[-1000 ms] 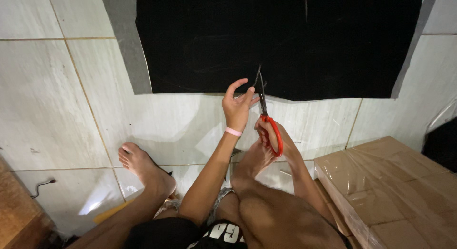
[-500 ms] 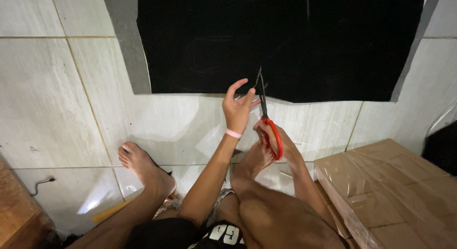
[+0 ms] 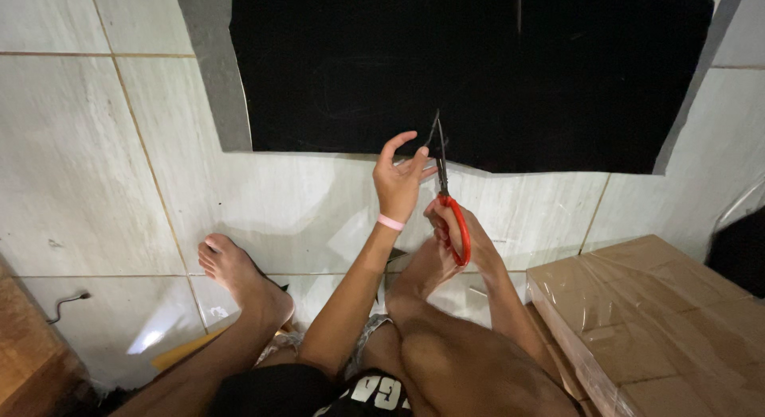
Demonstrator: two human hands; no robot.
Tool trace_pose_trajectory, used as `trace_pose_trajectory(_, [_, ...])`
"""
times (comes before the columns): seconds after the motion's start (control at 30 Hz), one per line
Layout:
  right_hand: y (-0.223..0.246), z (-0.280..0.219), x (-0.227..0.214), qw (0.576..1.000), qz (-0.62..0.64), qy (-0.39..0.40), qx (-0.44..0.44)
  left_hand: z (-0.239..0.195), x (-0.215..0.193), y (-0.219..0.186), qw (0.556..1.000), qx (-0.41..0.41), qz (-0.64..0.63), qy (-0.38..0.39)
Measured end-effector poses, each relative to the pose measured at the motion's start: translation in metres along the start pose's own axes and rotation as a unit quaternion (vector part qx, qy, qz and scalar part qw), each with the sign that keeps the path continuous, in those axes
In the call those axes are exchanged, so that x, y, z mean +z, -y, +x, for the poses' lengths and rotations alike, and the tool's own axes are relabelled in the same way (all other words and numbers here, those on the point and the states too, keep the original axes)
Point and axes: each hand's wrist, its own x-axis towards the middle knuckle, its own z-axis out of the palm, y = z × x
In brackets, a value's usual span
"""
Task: The person sits on a tiled floor and uses red-handled scissors to cut a large piece of black fabric into smaller rectangular pieces. The person repeatedly cuts strips and shapes, moving the fabric and cut pieces aside as they work.
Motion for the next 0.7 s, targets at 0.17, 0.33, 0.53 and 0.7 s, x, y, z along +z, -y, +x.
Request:
trace_pose_trajectory(0.17, [0.0042,-0.0027,-0.0011,0.999,0.020,0.030,-0.010,0.0029,-0.0025,0.0034,1.000,0.018,-0.015,0.005])
trace_pose_trajectory(0.33, [0.0035,-0.0058,0.0004,0.999,-0.003,0.008,-0.047,0.0043,-0.0033,0.0045,1.000,0.017,-0.005,0.002])
trace_pose_trajectory(0.53, [0.0020,-0.0055,-0.0016,0.963,-0.172,-0.050,-0.201,0.0020,-0.0049,0.0004,1.000,-0.014,0.023,-0.008])
trace_pose_trajectory(0.7, [-0.0047,-0.0026,-0.0019,0.958,-0.188,-0.057,-0.209,0.0004,-0.0056,-0.0023,0.999,-0.014,0.029,-0.002])
